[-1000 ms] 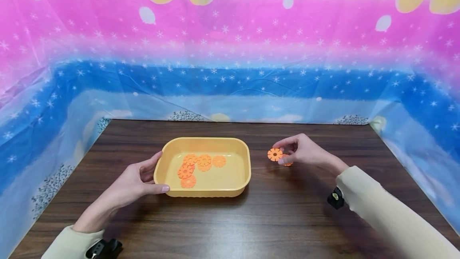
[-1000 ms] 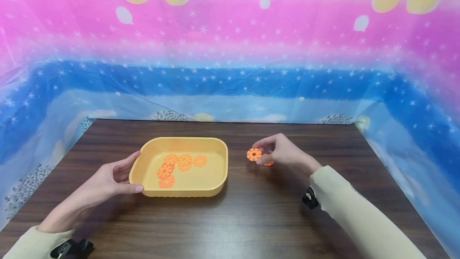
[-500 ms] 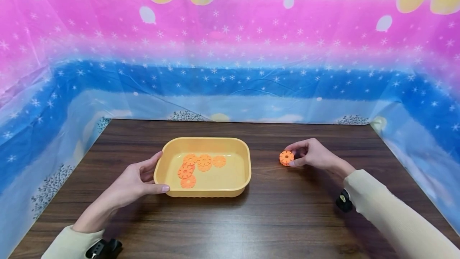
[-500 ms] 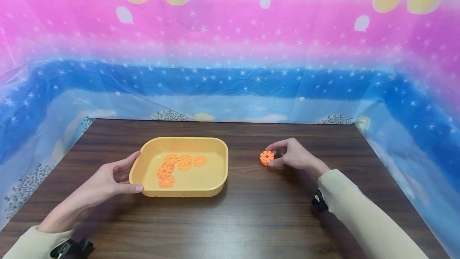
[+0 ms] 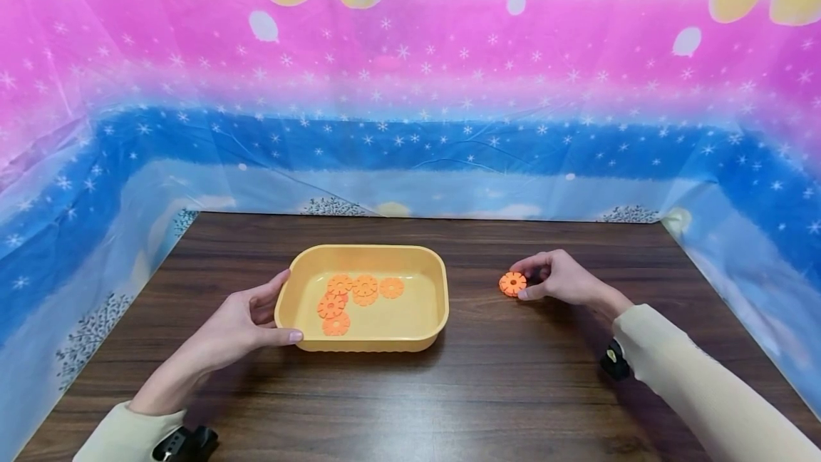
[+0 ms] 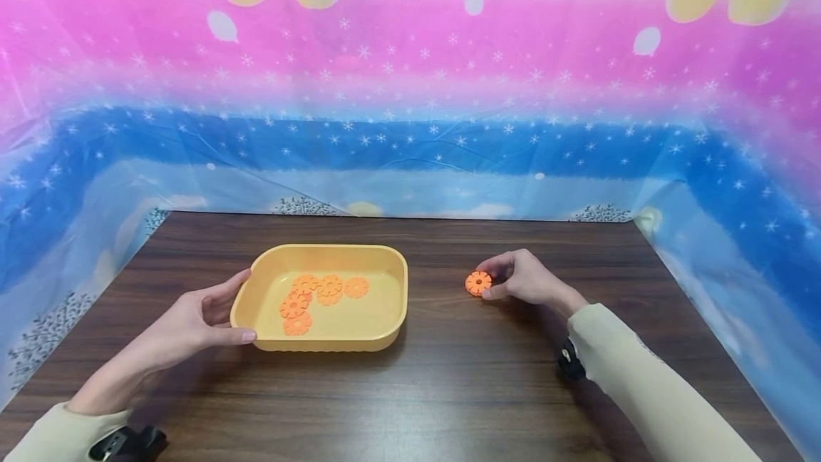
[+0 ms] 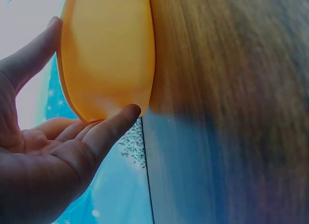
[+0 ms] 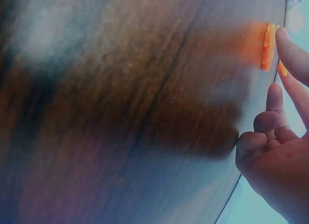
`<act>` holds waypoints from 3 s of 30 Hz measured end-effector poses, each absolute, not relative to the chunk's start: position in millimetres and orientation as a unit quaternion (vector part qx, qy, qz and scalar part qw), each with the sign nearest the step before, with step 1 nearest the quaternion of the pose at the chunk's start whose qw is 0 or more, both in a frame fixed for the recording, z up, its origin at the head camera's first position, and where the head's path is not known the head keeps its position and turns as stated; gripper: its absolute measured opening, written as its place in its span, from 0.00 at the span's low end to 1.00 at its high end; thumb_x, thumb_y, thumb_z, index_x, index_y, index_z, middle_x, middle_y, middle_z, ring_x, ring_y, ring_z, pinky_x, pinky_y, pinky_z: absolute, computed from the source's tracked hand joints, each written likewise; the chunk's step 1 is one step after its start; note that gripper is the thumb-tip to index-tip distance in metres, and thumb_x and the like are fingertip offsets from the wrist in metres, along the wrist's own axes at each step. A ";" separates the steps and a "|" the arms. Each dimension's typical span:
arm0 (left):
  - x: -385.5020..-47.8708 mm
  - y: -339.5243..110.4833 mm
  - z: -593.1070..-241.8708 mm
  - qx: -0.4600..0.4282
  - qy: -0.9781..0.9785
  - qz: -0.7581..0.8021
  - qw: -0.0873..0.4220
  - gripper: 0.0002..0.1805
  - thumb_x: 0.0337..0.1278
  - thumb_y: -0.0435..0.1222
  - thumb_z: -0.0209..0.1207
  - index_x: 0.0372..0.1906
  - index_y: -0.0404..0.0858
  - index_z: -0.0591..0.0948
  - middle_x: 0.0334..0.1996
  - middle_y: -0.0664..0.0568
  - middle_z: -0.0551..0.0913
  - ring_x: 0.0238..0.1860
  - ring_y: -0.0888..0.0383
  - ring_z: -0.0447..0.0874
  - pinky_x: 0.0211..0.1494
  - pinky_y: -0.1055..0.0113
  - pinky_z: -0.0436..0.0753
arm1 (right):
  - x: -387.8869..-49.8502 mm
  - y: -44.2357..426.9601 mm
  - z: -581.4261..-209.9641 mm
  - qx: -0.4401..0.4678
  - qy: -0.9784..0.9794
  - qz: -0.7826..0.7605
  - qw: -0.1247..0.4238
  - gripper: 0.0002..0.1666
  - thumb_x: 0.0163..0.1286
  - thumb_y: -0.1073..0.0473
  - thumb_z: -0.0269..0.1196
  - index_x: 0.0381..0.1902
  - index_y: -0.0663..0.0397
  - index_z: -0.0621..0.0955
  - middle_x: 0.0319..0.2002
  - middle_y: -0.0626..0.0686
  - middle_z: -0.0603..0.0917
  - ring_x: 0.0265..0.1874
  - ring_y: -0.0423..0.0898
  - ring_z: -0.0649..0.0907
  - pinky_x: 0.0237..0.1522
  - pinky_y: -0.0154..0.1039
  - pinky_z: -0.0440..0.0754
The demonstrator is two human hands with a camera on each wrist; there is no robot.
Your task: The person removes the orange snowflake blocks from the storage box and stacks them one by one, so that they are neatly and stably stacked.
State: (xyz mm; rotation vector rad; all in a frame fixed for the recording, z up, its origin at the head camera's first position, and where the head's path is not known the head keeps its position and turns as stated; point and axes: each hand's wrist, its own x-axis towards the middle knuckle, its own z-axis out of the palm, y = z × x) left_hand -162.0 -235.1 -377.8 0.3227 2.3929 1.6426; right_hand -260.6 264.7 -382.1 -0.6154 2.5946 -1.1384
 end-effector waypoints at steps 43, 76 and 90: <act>-163.1 -236.4 -378.1 0.108 0.828 0.539 0.107 0.54 0.40 0.39 0.72 0.72 0.39 0.52 0.70 0.42 0.52 0.62 0.44 0.63 0.51 0.62 0.76 | -279.4 276.3 -409.8 -0.227 0.909 -0.337 0.097 0.25 0.51 0.53 0.72 0.50 0.45 0.82 0.45 0.50 0.78 0.38 0.51 0.71 0.34 0.43 0.68; -161.4 -235.8 -376.9 0.102 0.808 0.567 0.119 0.54 0.40 0.37 0.72 0.72 0.41 0.52 0.69 0.41 0.54 0.61 0.44 0.66 0.49 0.63 0.78 | -289.5 262.9 -382.4 -0.255 0.890 -0.361 0.116 0.27 0.53 0.53 0.71 0.52 0.50 0.80 0.37 0.60 0.76 0.24 0.51 0.65 0.23 0.38 0.65; -161.8 -235.3 -377.6 0.103 0.816 0.558 0.114 0.54 0.40 0.37 0.72 0.72 0.40 0.52 0.69 0.42 0.54 0.62 0.45 0.64 0.51 0.62 0.77 | -289.2 189.1 -335.6 -0.298 0.875 -0.354 0.145 0.26 0.51 0.46 0.71 0.50 0.32 0.80 0.39 0.48 0.78 0.26 0.54 0.70 0.26 0.39 0.71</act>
